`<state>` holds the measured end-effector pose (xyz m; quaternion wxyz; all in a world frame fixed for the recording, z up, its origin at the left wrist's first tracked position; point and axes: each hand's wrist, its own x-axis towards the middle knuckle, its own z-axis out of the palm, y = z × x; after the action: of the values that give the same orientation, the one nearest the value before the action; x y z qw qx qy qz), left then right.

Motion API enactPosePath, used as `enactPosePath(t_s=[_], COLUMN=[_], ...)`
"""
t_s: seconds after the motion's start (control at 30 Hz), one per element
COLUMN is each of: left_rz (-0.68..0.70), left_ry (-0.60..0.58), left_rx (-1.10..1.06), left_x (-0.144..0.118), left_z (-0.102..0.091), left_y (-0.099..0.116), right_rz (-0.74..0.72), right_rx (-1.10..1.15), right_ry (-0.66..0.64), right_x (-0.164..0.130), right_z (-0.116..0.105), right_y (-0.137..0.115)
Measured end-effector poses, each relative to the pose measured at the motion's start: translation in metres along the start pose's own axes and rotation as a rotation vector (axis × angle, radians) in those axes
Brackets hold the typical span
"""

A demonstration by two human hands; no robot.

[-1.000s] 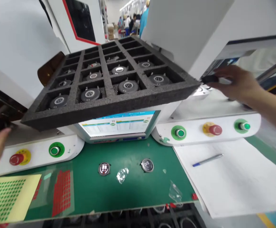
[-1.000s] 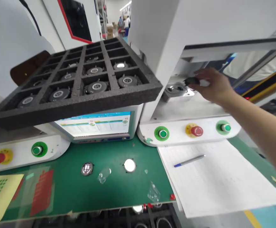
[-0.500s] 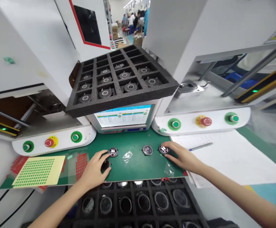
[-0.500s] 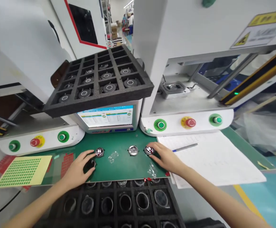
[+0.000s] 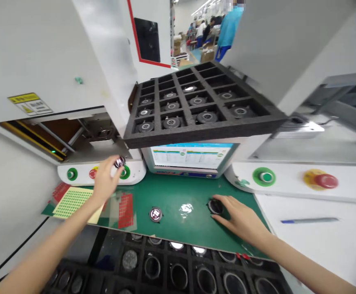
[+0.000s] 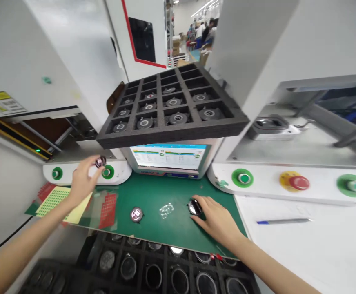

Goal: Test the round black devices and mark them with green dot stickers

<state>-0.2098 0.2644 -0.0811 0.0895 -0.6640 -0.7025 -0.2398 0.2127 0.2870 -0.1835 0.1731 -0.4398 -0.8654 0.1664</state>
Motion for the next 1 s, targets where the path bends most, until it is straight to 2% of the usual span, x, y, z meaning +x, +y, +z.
enactPosePath(t_s=[0.07,0.13,0.2,0.3,0.43,0.57,1.0], left_rz=[-0.154,-0.218,-0.253,-0.265,-0.242,-0.212,-0.169], left_ry=[0.067,0.065,0.023,-0.072,-0.203,-0.288,-0.424], left_rx=[0.101,0.142,0.158,0.16,0.164,0.192,0.288], left_x=[0.035,0.072,0.105,0.139,0.161,0.171,0.191], left_z=[-0.022,-0.032,-0.032,-0.021,-0.006,-0.003,-0.002], left_y=[-0.036,-0.069,-0.095,-0.118,-0.131,-0.137,-0.145], right_rz=[0.021,0.042,0.06,0.088,0.103,0.114,0.123], right_rx=[0.017,0.035,0.054,0.081,0.116,0.125,0.112], right_ry=[0.008,-0.003,-0.016,-0.021,-0.013,-0.022,-0.065], right_x=[0.0,0.002,0.003,0.004,0.005,0.007,0.002], right_z=[0.006,0.01,0.013,0.014,0.013,0.012,0.005], right_y=[0.002,0.003,0.004,0.006,0.007,0.008,-0.002])
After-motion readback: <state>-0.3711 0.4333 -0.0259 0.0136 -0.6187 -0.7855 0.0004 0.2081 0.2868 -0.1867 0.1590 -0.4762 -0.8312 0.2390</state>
